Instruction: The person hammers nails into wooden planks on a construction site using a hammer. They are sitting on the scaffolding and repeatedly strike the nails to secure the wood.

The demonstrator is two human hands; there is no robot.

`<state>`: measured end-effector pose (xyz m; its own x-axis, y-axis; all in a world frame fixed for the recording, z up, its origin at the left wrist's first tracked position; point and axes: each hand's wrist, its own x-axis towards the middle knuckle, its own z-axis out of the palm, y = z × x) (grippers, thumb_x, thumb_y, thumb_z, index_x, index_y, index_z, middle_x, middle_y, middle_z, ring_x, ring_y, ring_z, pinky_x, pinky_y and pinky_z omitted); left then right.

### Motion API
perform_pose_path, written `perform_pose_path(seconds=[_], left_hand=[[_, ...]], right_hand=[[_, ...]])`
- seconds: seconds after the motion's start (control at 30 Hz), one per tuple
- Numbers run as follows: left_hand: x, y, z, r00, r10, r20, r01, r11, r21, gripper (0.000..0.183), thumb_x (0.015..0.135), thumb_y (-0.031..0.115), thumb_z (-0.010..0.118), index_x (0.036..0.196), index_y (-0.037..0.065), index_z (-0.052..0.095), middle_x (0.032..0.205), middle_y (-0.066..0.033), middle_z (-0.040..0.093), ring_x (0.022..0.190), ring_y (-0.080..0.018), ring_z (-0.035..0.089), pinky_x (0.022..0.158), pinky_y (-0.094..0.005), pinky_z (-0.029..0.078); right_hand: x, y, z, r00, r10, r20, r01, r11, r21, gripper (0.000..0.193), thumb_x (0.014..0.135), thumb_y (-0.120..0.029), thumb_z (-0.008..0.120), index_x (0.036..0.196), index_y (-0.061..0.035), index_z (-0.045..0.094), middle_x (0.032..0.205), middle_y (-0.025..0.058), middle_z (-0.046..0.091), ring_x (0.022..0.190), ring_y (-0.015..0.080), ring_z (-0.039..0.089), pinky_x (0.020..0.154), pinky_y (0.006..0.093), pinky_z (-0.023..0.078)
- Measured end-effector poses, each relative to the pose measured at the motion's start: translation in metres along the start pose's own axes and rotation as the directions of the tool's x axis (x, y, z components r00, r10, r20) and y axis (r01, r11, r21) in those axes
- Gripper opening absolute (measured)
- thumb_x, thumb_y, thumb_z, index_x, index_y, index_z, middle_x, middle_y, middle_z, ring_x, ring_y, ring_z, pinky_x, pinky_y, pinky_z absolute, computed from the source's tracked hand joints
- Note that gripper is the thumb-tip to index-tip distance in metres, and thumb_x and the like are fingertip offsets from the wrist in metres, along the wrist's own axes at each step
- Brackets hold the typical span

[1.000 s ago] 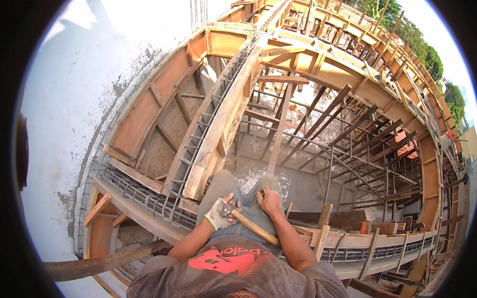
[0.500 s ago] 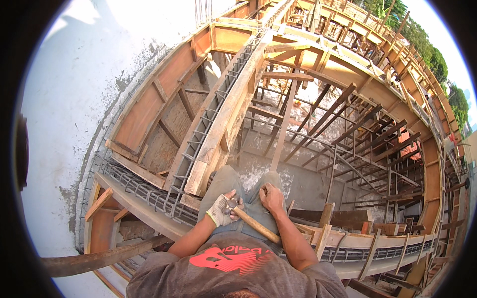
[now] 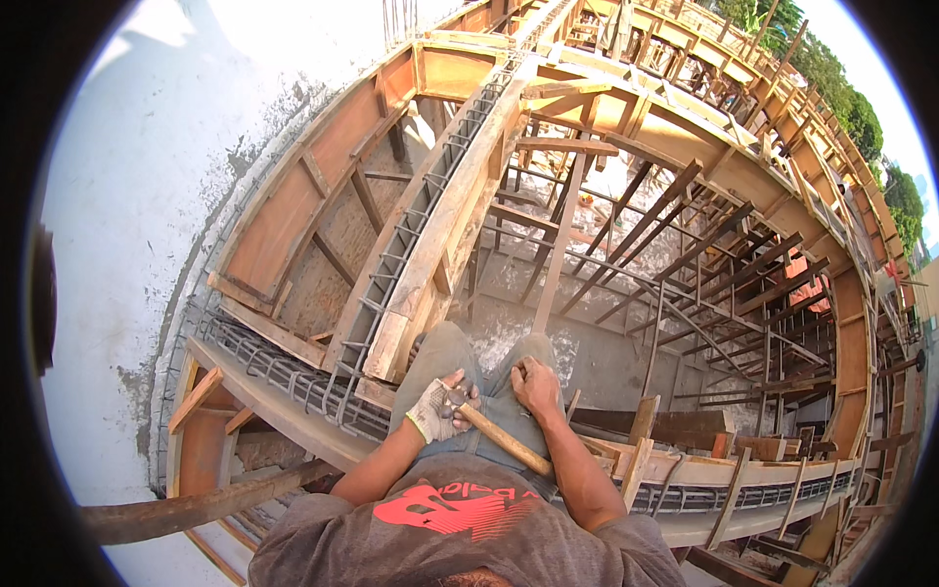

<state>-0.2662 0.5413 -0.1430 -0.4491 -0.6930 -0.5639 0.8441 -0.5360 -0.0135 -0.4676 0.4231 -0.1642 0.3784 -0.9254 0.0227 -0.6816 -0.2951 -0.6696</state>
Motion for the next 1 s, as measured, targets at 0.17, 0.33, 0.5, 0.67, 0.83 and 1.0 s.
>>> perform_pose_path(seconds=[0.17,0.33,0.5,0.67,0.83,1.0], left_hand=[[0.002,0.000,-0.004,1.000,-0.003,0.026,0.003,1.000,0.002,0.048,0.097,0.052,0.053,0.090,0.005,0.062,0.070,-0.0068,0.056,0.046,-0.0161,0.044,0.039,-0.0290,0.038],[0.001,0.000,-0.005,0.999,-0.013,0.039,0.013,1.000,0.008,0.042,0.093,0.051,0.061,0.089,0.009,0.061,0.074,-0.0061,0.059,0.048,-0.0151,0.044,0.040,-0.0277,0.033],[-0.002,0.000,0.001,1.000,0.008,0.021,-0.008,1.000,-0.004,0.040,0.094,0.049,0.062,0.088,0.009,0.061,0.074,-0.0056,0.060,0.050,-0.0156,0.046,0.039,-0.0280,0.033],[-0.001,0.001,-0.002,0.999,-0.009,0.031,0.009,1.000,-0.001,0.040,0.094,0.049,0.062,0.087,0.009,0.062,0.074,-0.0051,0.061,0.051,-0.0163,0.048,0.039,-0.0283,0.033],[0.002,0.000,-0.006,0.997,0.000,0.072,-0.001,1.000,0.009,0.041,0.094,0.050,0.062,0.088,0.009,0.063,0.074,-0.0049,0.061,0.051,-0.0159,0.050,0.039,-0.0282,0.034],[0.000,0.000,0.001,1.000,-0.005,-0.007,0.005,1.000,0.000,0.047,0.097,0.052,0.053,0.089,0.007,0.062,0.070,-0.0051,0.055,0.047,-0.0162,0.044,0.039,-0.0293,0.036]], right_hand=[[0.000,-0.001,-0.001,1.000,0.017,0.012,-0.017,1.000,0.008,0.016,0.084,-0.020,0.068,0.091,-0.0060,0.070,0.082,0.0155,0.070,0.074,0.0327,0.069,0.068,0.0410,0.054],[-0.001,-0.007,-0.003,1.000,0.000,-0.002,0.000,1.000,0.018,0.014,0.084,-0.018,0.067,0.090,-0.0049,0.069,0.082,0.0170,0.070,0.074,0.0350,0.069,0.070,0.0434,0.054],[0.000,-0.005,-0.003,1.000,0.013,0.016,-0.013,1.000,0.025,0.016,0.085,-0.021,0.067,0.092,-0.0073,0.070,0.084,0.0156,0.070,0.078,0.0346,0.069,0.070,0.0426,0.053],[-0.001,-0.002,0.000,1.000,0.011,0.002,-0.011,1.000,0.008,0.016,0.085,-0.021,0.067,0.092,-0.0068,0.070,0.082,0.0160,0.070,0.076,0.0348,0.069,0.069,0.0427,0.053],[0.000,0.002,0.001,1.000,-0.013,-0.002,0.013,1.000,0.007,0.017,0.085,-0.021,0.067,0.091,-0.0051,0.069,0.081,0.0162,0.070,0.075,0.0348,0.068,0.069,0.0423,0.053],[0.000,0.000,0.000,1.000,-0.009,0.003,0.009,1.000,0.018,0.017,0.085,-0.021,0.067,0.091,-0.0050,0.069,0.082,0.0164,0.070,0.076,0.0347,0.068,0.069,0.0426,0.053]])
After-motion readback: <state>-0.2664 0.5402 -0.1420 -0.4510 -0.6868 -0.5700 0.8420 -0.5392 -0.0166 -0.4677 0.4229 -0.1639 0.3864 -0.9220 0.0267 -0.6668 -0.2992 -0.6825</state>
